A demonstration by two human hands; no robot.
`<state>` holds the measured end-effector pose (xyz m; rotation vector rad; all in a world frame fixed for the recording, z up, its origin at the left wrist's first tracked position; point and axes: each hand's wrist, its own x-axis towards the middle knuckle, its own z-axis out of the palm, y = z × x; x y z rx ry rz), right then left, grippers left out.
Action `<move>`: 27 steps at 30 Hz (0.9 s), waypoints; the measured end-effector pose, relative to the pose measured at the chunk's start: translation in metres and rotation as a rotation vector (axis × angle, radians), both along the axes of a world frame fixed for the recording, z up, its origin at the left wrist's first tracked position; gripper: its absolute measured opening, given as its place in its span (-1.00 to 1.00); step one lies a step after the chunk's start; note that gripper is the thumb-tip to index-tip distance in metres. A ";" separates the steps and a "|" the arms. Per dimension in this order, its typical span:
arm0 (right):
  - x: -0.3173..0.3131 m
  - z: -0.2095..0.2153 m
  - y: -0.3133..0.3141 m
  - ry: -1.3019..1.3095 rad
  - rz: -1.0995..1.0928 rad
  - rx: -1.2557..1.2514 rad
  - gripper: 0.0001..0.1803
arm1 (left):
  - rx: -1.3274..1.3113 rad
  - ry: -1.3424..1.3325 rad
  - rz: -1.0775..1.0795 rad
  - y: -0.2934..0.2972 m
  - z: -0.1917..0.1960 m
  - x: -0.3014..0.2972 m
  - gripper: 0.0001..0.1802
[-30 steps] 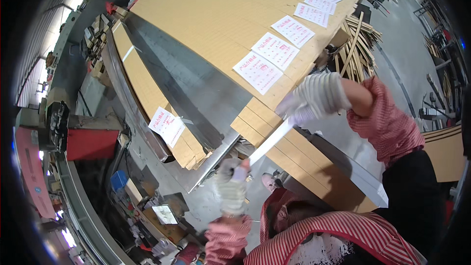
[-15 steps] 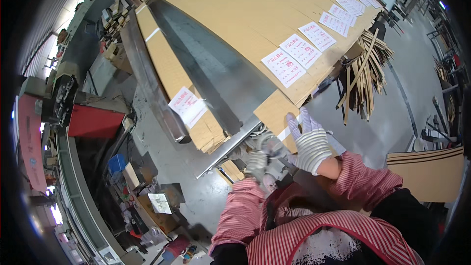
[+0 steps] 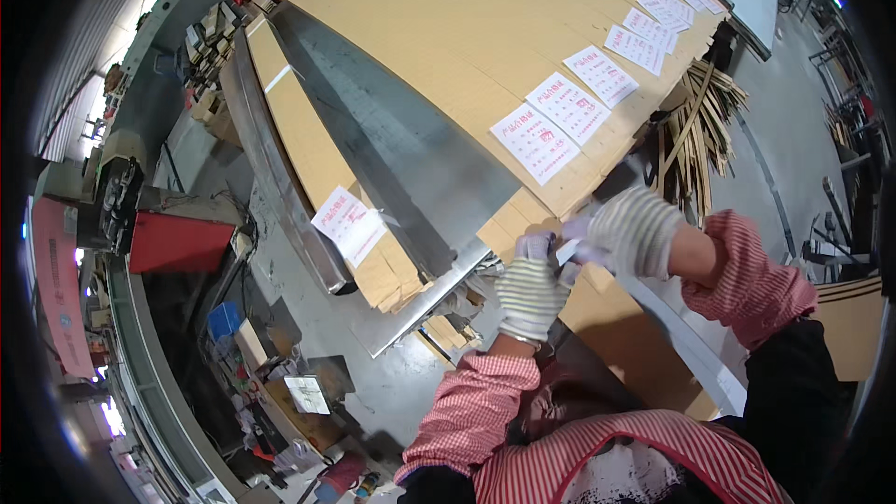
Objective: Organizing, labeling, and taping large cardboard sheets used for packaging in a manufacturing environment.
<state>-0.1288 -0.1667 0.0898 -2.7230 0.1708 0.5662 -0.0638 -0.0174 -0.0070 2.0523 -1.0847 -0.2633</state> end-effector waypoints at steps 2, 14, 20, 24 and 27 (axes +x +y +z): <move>-0.009 -0.032 -0.013 -0.036 -0.201 0.055 -0.71 | 0.098 0.052 0.004 0.001 0.001 -0.001 -0.46; -0.159 -0.066 0.001 -0.242 -0.272 0.797 -0.60 | -0.610 1.326 0.161 0.040 0.009 0.021 -0.43; -0.235 -0.078 0.068 0.055 -0.431 1.016 -0.24 | -0.618 1.238 0.085 0.005 0.116 0.221 -0.33; -0.042 -0.036 0.057 -0.236 -0.510 0.569 -0.27 | -0.437 0.697 0.336 0.023 0.065 0.222 -0.11; 0.109 -0.024 0.057 -0.363 -0.705 0.891 -0.05 | -0.154 0.520 0.242 0.044 0.067 0.219 -0.14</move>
